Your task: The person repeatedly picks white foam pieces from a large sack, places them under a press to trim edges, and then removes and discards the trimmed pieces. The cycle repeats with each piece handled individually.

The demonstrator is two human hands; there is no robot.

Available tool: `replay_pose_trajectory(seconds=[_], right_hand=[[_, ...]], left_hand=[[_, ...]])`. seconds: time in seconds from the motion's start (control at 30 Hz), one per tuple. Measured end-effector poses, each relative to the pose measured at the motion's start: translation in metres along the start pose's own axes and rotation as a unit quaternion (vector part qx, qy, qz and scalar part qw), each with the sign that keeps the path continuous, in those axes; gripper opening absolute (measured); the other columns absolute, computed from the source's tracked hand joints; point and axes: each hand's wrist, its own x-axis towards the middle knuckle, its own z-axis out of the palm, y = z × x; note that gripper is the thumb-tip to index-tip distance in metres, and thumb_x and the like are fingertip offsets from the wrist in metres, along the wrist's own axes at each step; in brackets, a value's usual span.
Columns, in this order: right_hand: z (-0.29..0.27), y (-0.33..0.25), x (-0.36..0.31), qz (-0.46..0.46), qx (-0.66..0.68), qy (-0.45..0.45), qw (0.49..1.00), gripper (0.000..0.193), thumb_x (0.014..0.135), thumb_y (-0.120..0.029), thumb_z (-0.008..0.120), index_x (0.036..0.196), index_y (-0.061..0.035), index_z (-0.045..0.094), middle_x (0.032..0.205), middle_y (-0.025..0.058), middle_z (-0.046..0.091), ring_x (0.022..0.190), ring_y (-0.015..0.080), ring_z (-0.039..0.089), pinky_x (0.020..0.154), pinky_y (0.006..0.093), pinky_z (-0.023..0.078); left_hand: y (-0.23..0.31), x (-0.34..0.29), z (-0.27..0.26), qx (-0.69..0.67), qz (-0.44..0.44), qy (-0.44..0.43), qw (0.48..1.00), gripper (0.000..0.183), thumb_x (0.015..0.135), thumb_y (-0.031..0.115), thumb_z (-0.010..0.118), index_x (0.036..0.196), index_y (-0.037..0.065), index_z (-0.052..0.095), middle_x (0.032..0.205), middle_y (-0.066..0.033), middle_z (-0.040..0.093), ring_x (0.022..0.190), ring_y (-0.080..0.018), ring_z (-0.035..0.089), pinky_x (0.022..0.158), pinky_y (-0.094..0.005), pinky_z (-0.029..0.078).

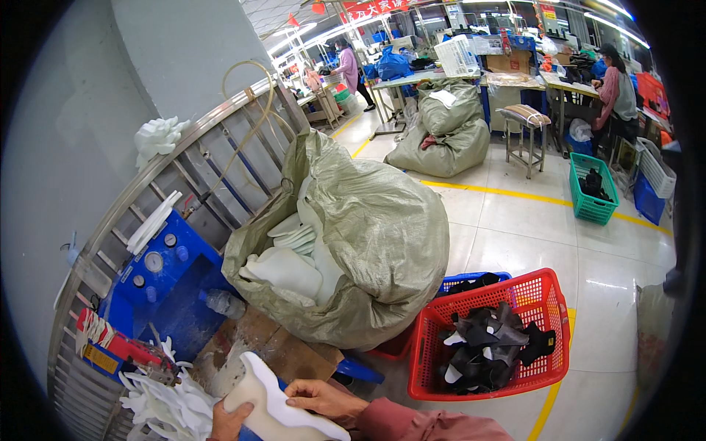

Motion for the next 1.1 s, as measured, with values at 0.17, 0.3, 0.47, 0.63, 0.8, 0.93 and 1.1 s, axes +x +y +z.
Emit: replay_pose_trajectory(seconds=[0.17,0.3,0.47,0.63,0.8,0.93,1.1], right_hand=[[0.005,-0.001,0.006,0.024,-0.002,0.013,1.0,0.04,0.105,-0.025,0.064,0.135,0.0004,0.056,0.117,0.0017,0.064,0.108,0.0092,0.057,0.096,0.026,0.046],[0.012,0.01,-0.002,0.053,-0.112,-0.028,0.992,0.05,0.107,-0.031,0.061,0.145,-0.0005,0.051,0.127,0.0079,0.063,0.12,0.0142,0.055,0.104,0.0294,0.044],[0.015,0.018,-0.021,0.115,-0.232,-0.012,0.966,0.032,0.105,-0.022,0.061,0.132,-0.0052,0.061,0.113,0.0043,0.065,0.092,0.0132,0.062,0.072,0.0282,0.054],[0.043,0.004,-0.016,0.208,-0.122,0.022,0.97,0.026,0.102,-0.01,0.064,0.125,0.0009,0.065,0.104,0.0047,0.067,0.084,0.0128,0.063,0.057,0.0253,0.054],[0.089,0.011,0.017,0.167,-0.217,-0.059,0.96,0.033,0.102,-0.01,0.064,0.132,0.0011,0.061,0.108,0.0096,0.067,0.087,0.0155,0.066,0.066,0.0291,0.056],[0.096,0.015,0.052,0.199,-0.18,-0.067,0.961,0.037,0.102,-0.009,0.064,0.137,0.0006,0.057,0.116,0.013,0.068,0.093,0.02,0.069,0.077,0.0327,0.058],[0.093,0.032,0.073,0.243,-0.189,-0.1,0.946,0.037,0.103,-0.01,0.062,0.138,-0.0002,0.057,0.12,0.0142,0.07,0.093,0.0202,0.07,0.076,0.0321,0.059]], left_hand=[[-0.012,0.005,-0.007,-0.01,0.018,0.076,0.997,0.027,0.091,0.009,0.071,0.114,-0.004,0.074,0.102,-0.0087,0.076,0.088,-0.018,0.072,0.081,-0.0339,0.058],[0.001,-0.006,0.0,-0.033,0.049,0.103,0.993,0.03,0.095,0.011,0.069,0.121,-0.005,0.07,0.106,-0.0102,0.074,0.092,-0.0179,0.07,0.083,-0.033,0.057],[0.008,-0.041,-0.012,-0.058,-0.026,0.096,0.993,0.034,0.096,0.014,0.068,0.126,-0.002,0.069,0.119,-0.0065,0.072,0.107,-0.0163,0.066,0.099,-0.0334,0.05],[-0.026,-0.088,-0.041,-0.136,-0.066,0.019,0.988,0.049,0.095,0.022,0.075,0.139,0.005,0.061,0.122,-0.0029,0.069,0.105,-0.0125,0.064,0.087,-0.0319,0.054],[-0.041,-0.133,-0.071,-0.113,-0.02,0.141,0.983,0.043,0.097,0.022,0.072,0.135,0.004,0.064,0.12,-0.0047,0.071,0.105,-0.0125,0.065,0.094,-0.0326,0.053],[-0.032,-0.158,-0.136,-0.233,0.011,0.373,0.898,0.041,0.095,0.008,0.072,0.135,0.005,0.063,0.118,-0.0069,0.073,0.102,-0.0162,0.07,0.091,-0.0337,0.058],[-0.015,-0.187,-0.295,-0.05,0.15,0.607,0.779,0.031,0.097,0.011,0.067,0.126,0.001,0.062,0.113,-0.0072,0.072,0.091,-0.0141,0.069,0.077,-0.0289,0.056]])
